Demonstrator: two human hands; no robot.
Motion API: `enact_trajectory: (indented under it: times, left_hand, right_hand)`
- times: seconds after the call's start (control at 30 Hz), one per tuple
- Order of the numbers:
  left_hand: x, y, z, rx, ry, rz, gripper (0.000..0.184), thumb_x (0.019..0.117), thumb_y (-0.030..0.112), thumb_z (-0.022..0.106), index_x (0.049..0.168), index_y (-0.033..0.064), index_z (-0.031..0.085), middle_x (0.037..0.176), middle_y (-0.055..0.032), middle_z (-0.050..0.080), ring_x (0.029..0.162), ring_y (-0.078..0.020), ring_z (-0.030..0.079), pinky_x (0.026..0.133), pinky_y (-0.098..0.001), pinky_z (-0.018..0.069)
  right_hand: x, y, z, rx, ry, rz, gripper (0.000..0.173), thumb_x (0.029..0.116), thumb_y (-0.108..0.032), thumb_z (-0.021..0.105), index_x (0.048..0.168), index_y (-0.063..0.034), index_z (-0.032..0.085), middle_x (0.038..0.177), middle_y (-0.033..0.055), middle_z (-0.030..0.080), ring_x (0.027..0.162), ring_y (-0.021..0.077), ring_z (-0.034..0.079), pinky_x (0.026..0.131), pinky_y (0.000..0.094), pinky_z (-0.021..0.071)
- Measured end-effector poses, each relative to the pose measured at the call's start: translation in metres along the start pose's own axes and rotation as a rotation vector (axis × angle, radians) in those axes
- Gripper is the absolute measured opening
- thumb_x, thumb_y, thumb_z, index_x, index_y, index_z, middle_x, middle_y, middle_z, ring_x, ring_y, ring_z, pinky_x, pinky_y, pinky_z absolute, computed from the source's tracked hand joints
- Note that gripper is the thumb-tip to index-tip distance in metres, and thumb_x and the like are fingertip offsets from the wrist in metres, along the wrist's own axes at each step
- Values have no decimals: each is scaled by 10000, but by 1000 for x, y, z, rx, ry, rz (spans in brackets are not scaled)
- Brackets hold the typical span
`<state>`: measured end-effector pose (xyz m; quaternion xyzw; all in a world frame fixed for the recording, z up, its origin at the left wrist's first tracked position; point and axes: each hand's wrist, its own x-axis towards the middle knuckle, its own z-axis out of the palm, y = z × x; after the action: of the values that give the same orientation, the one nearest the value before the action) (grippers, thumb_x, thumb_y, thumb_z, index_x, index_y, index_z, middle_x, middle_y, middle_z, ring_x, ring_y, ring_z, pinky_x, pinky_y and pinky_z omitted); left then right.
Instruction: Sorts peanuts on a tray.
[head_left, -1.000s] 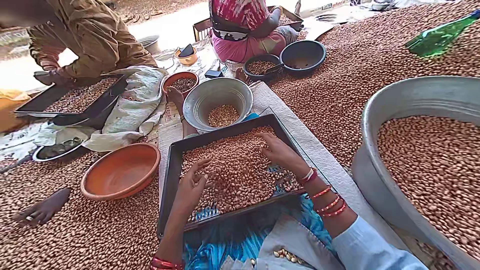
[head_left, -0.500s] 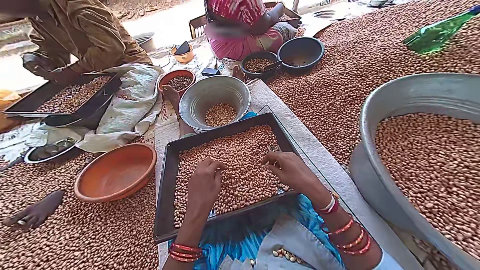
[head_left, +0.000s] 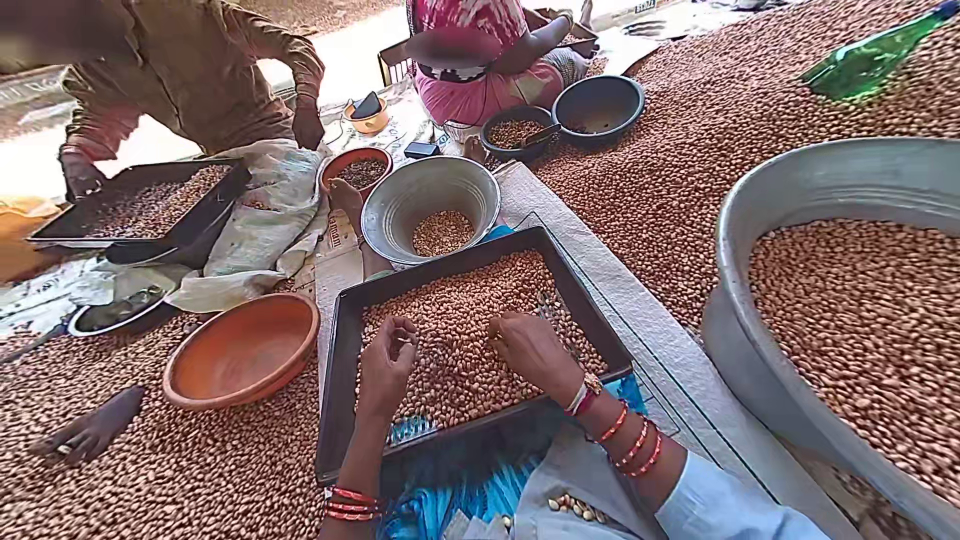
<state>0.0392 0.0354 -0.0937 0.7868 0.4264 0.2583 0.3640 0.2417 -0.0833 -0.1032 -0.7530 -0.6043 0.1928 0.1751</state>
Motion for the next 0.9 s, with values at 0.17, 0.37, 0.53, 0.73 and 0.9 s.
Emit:
enact_trajectory:
  times: [0.17,0.37,0.53,0.73,0.9]
  left_hand:
    - [-6,6,5,357,-90,37,193,937,56,666,1113,27,739,800,-119,656,671,-234,585,674,-430,500]
    - [-7,3,11,366,-130,-14,153,932,111,722,1045,16,763,856,-148,695,766,-282,650,761,-481,532]
    - [-10,-12,-16,-102,-138,-70,305,870,70,516,1158,-3,585,873,-10,604,651,-38,563,594,-223,485]
    - [-29,5,4,327,-229,11,150,921,58,698,1062,52,746,690,-66,597,585,-178,508,605,-392,461]
    - [-34,12,24,442,-223,125,182,915,97,738,1080,24,763,942,-201,724,805,-376,696,772,-566,558]
  right_hand:
    - [2,-1,-4,-4,-74,48,225,1003,-120,574,1139,-7,713,1110,216,711,1069,398,683,899,561,521]
    - [-3,31,-18,441,64,9,240,986,-266,664,1074,-57,743,882,61,723,806,164,669,791,387,524]
    - [-23,51,-35,1022,290,84,154,950,-88,501,1079,-66,583,841,-36,642,582,27,568,525,191,486]
    - [-37,44,-38,440,128,113,188,992,-231,621,1077,-92,716,681,-66,506,585,40,430,592,260,388]
    - [-44,20,-35,242,41,53,188,990,-186,634,1063,-53,745,746,72,623,658,195,536,676,405,461]
